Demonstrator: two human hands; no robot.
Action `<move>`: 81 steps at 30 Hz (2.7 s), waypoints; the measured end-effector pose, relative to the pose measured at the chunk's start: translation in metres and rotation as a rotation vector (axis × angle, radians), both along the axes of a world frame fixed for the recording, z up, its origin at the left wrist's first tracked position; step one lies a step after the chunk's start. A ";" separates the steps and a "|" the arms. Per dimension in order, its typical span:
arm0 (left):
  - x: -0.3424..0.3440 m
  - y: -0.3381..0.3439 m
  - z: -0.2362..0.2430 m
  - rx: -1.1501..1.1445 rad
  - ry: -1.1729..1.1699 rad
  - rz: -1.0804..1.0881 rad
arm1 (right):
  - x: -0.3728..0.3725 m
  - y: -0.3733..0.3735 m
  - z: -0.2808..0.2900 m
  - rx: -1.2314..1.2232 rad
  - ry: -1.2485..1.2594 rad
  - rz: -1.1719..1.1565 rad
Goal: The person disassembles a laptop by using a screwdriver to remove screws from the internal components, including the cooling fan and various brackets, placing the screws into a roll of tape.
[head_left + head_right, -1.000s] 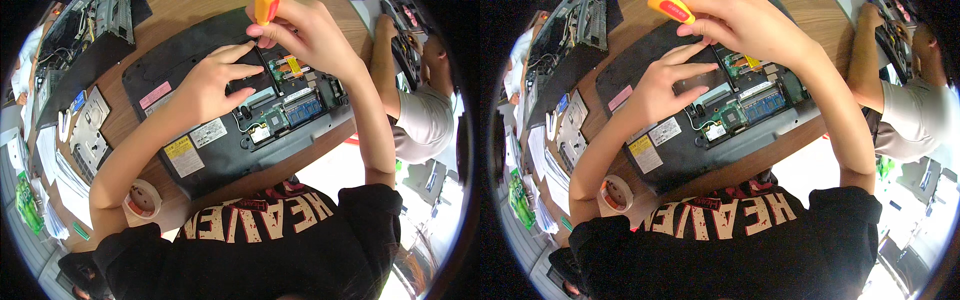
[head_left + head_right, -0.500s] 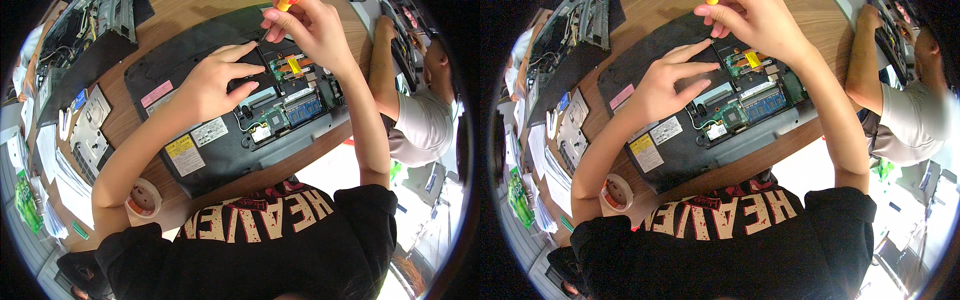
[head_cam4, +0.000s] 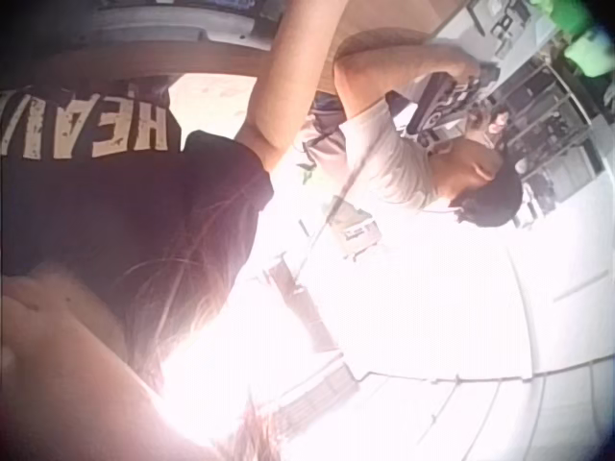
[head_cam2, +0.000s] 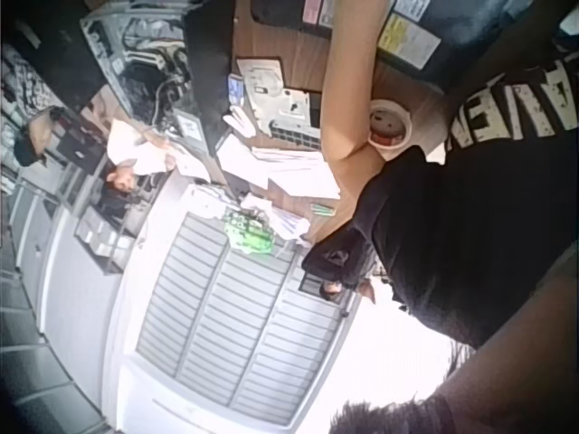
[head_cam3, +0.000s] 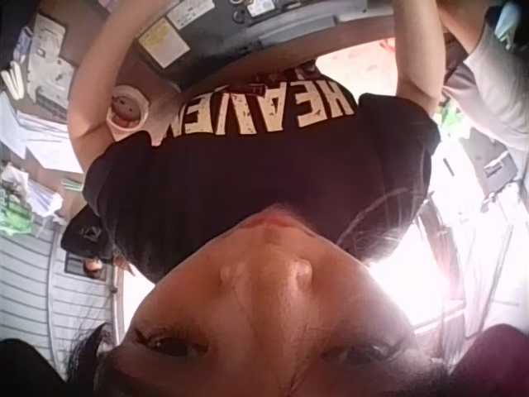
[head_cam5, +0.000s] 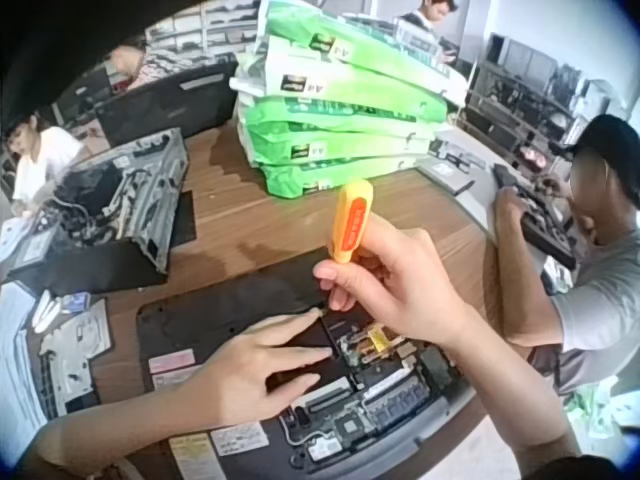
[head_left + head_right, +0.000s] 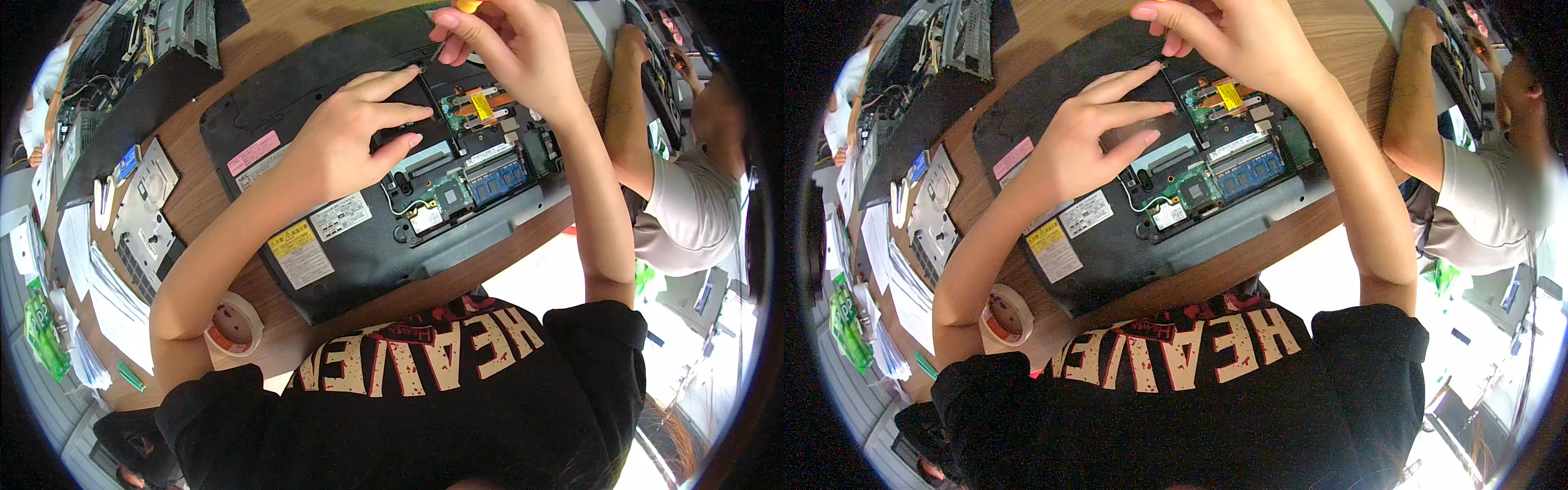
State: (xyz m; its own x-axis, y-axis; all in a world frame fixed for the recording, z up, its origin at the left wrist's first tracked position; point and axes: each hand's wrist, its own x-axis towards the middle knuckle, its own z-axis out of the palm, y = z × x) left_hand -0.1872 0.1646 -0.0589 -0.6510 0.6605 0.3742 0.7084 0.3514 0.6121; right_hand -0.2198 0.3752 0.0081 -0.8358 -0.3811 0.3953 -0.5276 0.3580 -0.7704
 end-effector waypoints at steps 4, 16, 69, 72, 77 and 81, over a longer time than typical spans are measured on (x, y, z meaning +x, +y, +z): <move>0.000 0.000 -0.001 0.007 -0.003 -0.008 | 0.000 0.002 -0.004 -0.018 -0.030 -0.009; 0.001 0.001 0.000 0.001 0.013 0.008 | 0.000 0.011 -0.025 -0.218 -0.101 -0.062; 0.005 0.001 -0.015 0.007 0.068 0.051 | 0.003 0.013 -0.059 -0.195 -0.213 -0.016; 0.007 0.002 -0.015 -0.004 0.060 0.061 | 0.003 0.008 -0.062 -0.250 -0.134 -0.023; 0.008 0.001 -0.011 -0.034 0.050 0.073 | 0.004 0.005 -0.062 -0.195 -0.031 -0.018; 0.008 0.002 -0.009 -0.031 0.038 0.077 | 0.003 0.009 -0.061 -0.173 -0.021 -0.006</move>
